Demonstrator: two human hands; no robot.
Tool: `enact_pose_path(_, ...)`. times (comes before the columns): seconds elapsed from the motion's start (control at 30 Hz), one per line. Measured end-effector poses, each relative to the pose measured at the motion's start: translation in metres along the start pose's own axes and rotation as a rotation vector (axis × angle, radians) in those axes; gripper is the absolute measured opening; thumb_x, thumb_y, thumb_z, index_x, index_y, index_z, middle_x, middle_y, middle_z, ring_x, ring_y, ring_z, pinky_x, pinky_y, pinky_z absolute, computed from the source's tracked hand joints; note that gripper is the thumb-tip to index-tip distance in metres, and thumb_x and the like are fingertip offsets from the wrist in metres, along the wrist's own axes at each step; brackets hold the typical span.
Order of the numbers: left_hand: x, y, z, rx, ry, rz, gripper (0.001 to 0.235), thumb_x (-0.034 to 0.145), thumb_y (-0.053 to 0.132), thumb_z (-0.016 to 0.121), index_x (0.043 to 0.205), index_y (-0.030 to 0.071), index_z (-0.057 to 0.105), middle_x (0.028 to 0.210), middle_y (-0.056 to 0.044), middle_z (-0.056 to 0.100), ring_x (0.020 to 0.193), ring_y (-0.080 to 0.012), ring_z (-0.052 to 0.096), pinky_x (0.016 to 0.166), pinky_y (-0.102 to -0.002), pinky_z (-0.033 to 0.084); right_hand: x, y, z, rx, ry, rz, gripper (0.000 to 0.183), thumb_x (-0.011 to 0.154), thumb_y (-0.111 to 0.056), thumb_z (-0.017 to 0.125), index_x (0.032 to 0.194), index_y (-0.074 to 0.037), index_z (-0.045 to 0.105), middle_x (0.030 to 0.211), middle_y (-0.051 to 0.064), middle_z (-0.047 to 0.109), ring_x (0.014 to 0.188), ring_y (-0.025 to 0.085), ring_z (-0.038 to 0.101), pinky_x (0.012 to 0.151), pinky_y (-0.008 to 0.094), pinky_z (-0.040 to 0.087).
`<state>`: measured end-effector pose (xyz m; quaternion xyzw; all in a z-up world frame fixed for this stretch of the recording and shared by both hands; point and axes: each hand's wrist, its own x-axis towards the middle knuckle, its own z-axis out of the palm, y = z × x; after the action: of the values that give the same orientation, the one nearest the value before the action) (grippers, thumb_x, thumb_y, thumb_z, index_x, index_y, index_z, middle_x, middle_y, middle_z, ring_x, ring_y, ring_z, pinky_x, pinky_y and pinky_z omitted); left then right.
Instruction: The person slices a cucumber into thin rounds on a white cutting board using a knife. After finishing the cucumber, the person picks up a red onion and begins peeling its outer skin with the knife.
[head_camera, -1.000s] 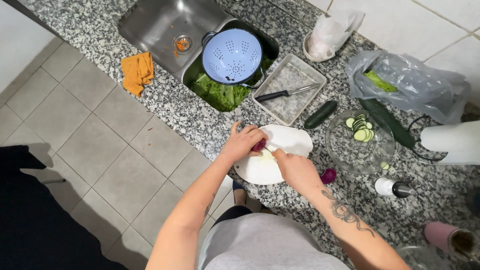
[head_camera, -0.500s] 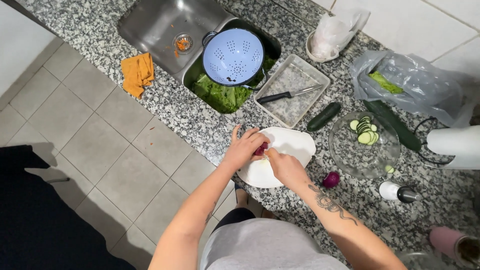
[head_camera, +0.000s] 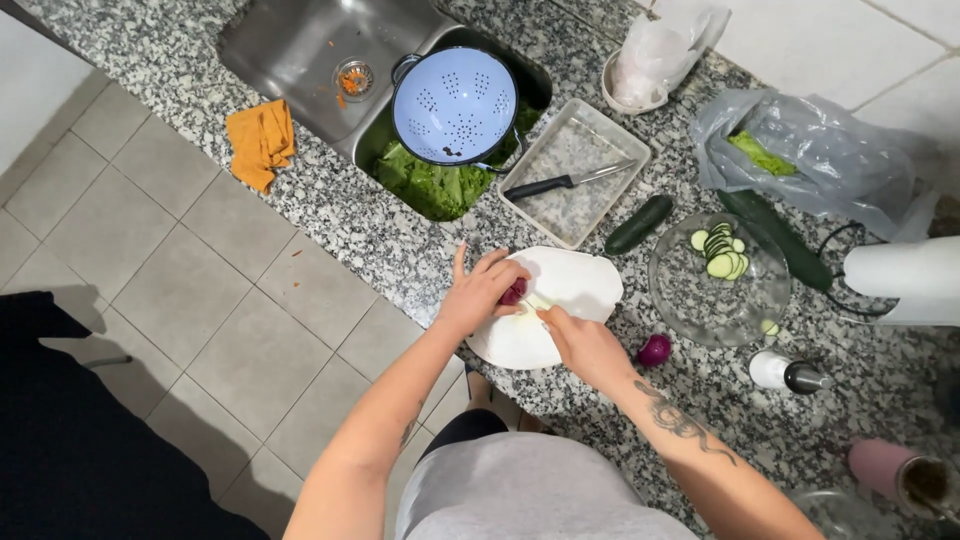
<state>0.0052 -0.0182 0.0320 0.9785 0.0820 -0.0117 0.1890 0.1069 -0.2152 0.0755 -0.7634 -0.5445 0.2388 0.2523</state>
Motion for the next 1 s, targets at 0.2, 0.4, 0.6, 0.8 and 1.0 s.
enact_pose_path(0.2,-0.004,0.0,0.006,0.011,0.016,-0.001,0.056,0.069,0.044,0.07,0.118,0.028,0.048,0.12,0.007,0.053,0.131,-0.0153,0.033,0.105,-0.069,0.003,0.02,0.007,0.029,0.084,0.023,0.079,0.014,0.097,-0.018,0.043,0.105,-0.009,0.051,0.076,0.021,0.067,0.059,0.034,0.067,0.046,0.039,0.052)
enact_pose_path(0.4,-0.004,0.021,0.018,-0.024,0.027,0.033,0.055,0.07,0.044,0.067,0.119,0.028,0.048,0.12,0.006,0.053,0.13,-0.0161,0.035,0.104,-0.07,0.003,-0.007,0.002,0.011,0.03,-0.033,0.156,0.015,0.096,-0.018,0.042,0.107,-0.013,0.051,0.079,0.02,0.067,0.065,0.033,0.069,0.051,0.04,0.055)
enact_pose_path(0.6,-0.002,0.025,0.011,-0.064,0.053,-0.006,0.056,0.071,0.049,0.064,0.121,0.029,0.046,0.12,0.005,0.053,0.128,-0.0146,0.037,0.104,-0.069,0.005,0.01,-0.004,-0.004,-0.231,-0.07,0.114,0.013,0.097,-0.019,0.042,0.102,-0.011,0.051,0.069,0.017,0.064,0.057,0.032,0.066,0.049,0.041,0.054)
enact_pose_path(0.8,-0.002,0.022,0.034,-0.004,0.081,-0.006,0.057,0.071,0.049,0.065,0.121,0.03,0.046,0.12,0.006,0.052,0.129,-0.0127,0.035,0.103,-0.07,0.004,-0.002,-0.024,-0.029,-0.379,-0.153,0.137,0.007,0.091,-0.011,0.045,0.093,-0.01,0.052,0.057,0.01,0.058,0.046,0.024,0.062,0.043,0.033,0.051)
enact_pose_path(1.0,-0.006,0.03,0.017,0.0,0.075,0.021,0.065,0.067,0.057,0.059,0.123,0.029,0.045,0.118,0.004,0.054,0.126,-0.0155,0.037,0.103,-0.069,0.003,-0.033,-0.029,-0.033,-0.454,-0.083,0.124,0.03,0.089,-0.008,0.046,0.118,-0.013,0.054,0.053,0.007,0.057,0.042,0.02,0.061,0.042,0.032,0.051)
